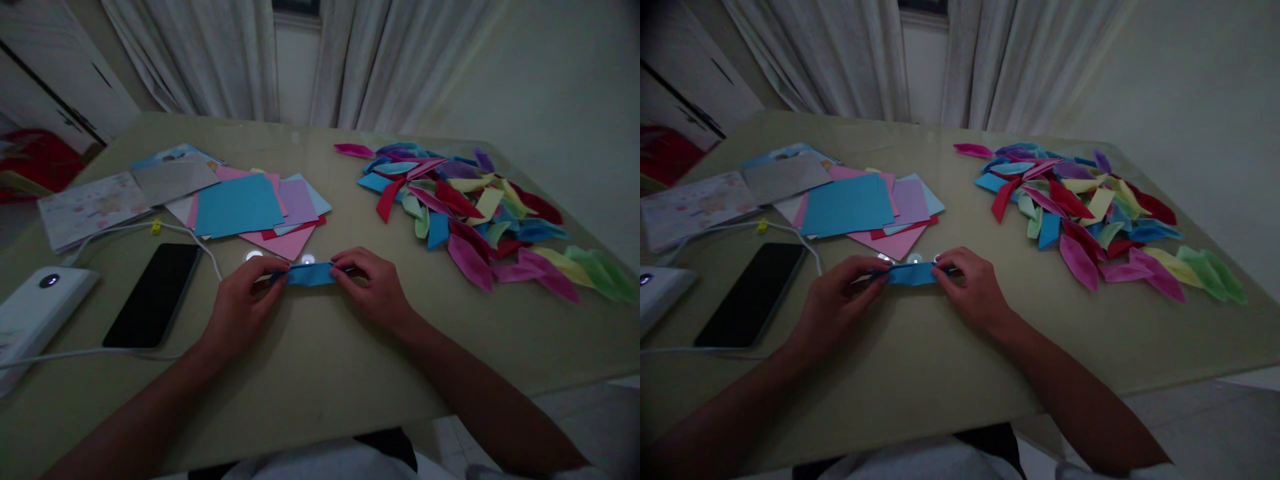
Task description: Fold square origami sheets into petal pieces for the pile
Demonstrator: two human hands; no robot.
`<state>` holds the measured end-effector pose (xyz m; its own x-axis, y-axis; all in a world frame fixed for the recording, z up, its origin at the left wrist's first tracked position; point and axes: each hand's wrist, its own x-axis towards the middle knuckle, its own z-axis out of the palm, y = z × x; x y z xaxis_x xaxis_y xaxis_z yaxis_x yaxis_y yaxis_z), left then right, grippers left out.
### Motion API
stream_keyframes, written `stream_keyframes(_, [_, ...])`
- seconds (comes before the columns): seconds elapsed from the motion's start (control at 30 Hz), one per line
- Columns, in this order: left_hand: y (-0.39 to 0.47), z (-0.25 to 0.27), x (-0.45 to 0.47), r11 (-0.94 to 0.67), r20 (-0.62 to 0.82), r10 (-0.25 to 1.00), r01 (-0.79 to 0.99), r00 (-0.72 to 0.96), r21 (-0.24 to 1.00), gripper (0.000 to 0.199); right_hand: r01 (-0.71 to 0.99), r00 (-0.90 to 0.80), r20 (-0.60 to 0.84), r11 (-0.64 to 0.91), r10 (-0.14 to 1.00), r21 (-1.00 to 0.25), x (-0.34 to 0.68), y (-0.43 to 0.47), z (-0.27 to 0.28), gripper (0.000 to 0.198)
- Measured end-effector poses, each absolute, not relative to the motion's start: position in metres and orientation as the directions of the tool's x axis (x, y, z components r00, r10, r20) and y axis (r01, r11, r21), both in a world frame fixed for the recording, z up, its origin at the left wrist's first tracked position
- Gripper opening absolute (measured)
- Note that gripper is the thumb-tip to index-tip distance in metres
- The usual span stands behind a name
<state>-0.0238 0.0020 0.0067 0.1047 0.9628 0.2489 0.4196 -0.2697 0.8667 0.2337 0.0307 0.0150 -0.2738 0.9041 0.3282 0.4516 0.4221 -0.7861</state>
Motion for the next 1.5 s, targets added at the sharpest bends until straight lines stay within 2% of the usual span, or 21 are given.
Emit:
stream_keyframes(0.27, [0.008,0.000,-0.033,-0.495,0.361,0.869,0.585,0.339,0.642,0.020,0.493,-0.396,0.359,0.525,0.845,-0.693,0.239,0.035,0.013,0.012])
stream_keyframes(0.37, [0.008,-0.005,-0.035,-0.538,0.382,0.843,0.622,0.378,0.570,0.021,0.495,-0.473,0.368,0.587,0.801,-0.641,0.241,0.037,0.012,0.028])
stream_keyframes(0.5, [0.007,-0.010,-0.039,-0.588,0.406,0.805,0.669,0.432,0.454,0.027,0.522,-0.536,0.378,0.649,0.754,-0.554,0.244,0.037,0.009,0.027])
stream_keyframes(0.63, [0.007,-0.009,-0.043,-0.575,0.342,0.817,0.711,0.465,0.406,0.031,0.522,-0.556,0.381,0.667,0.738,-0.531,0.245,0.036,0.009,0.023])
stream_keyframes(0.77, [0.007,-0.006,-0.042,-0.554,0.311,0.832,0.722,0.459,0.415,0.030,0.517,-0.540,0.367,0.643,0.757,-0.565,0.247,0.039,0.010,0.020])
stream_keyframes(0.9, [0.008,-0.005,-0.040,-0.554,0.355,0.831,0.696,0.428,0.457,0.029,0.507,-0.526,0.361,0.625,0.770,-0.594,0.248,0.042,0.011,0.023])
stream_keyframes(1.07, [0.008,0.003,-0.040,-0.562,0.407,0.826,0.618,0.389,0.550,0.024,0.497,-0.503,0.371,0.612,0.781,-0.615,0.250,0.042,0.012,0.021])
stream_keyframes(1.27, [0.006,0.013,-0.039,-0.461,0.396,0.885,0.586,0.245,0.667,0.020,0.429,-0.497,0.331,0.559,0.802,-0.710,0.250,0.042,0.019,0.022])
stream_keyframes(1.5, [0.007,0.014,-0.040,-0.520,0.431,0.852,0.566,0.297,0.639,0.015,0.397,-0.470,0.328,0.528,0.819,-0.750,0.248,0.041,0.024,0.011])
